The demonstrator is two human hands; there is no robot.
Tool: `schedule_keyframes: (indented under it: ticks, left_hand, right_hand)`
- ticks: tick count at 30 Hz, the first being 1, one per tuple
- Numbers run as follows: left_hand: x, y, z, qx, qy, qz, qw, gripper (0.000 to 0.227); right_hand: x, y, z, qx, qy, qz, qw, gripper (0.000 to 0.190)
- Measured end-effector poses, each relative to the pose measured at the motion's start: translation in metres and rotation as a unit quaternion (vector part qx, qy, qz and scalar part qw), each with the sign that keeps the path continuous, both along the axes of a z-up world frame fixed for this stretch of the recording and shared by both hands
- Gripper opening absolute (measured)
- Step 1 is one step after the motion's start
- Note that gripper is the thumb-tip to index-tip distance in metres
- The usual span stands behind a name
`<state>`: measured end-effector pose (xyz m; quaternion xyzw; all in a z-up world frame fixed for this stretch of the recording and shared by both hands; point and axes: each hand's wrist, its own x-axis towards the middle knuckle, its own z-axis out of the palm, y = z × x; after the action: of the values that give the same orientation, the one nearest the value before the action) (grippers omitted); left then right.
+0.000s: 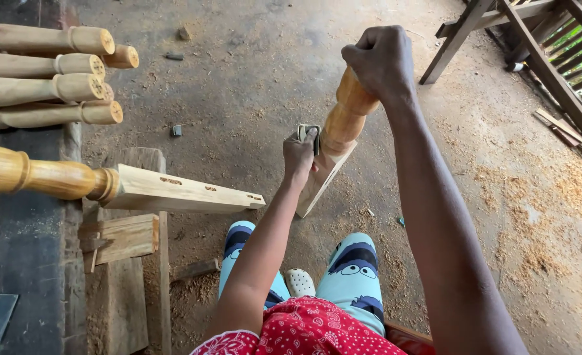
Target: Sanding the decorative turned portions of wooden furniture legs using sandpaper.
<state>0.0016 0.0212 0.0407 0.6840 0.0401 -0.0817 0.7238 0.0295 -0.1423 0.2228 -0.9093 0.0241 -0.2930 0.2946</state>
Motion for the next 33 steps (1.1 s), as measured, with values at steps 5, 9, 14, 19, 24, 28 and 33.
schedule_keyframes:
  ticks: [5,9,14,19,24,28,33]
  left_hand:
    - [-0.019,-0.001,0.002,-0.065,0.018,-0.006,0.998,0.019]
    - [0.009,-0.006,-0.017,-0.084,0.074,-0.017,0.994,0.019]
    - [0.022,-0.012,-0.022,-0.101,0.071,-0.035,0.992,0.022]
    - [-0.024,0.001,-0.023,-0.054,0.005,-0.001,0.999,0.023]
    - [-0.066,0.021,-0.077,0.127,-0.161,0.008,0.979,0.03]
    - [-0.05,0.03,-0.059,0.104,-0.099,0.002,0.99,0.032]
    - [-0.009,0.014,0.012,0.072,-0.058,0.017,0.996,0.028]
  right_hand:
    - [0.002,-0.011,0.004,0.012,0.009,-0.019,1.0,0.019]
    - [0.0,-0.018,-0.003,-0.017,0.001,0.001,1.0,0.019]
    - [-0.009,-0.003,0.007,0.014,0.035,0.002,0.999,0.018]
    - [0.003,-0.005,0.001,0.049,0.074,-0.007,0.996,0.017]
    - [0.021,-0.012,-0.005,0.039,0.058,-0.006,0.998,0.018]
    - [0.015,-0.015,-0.002,0.033,0.056,-0.014,0.998,0.019]
    - [0.008,-0.005,-0.002,0.022,0.012,-0.018,1.0,0.023]
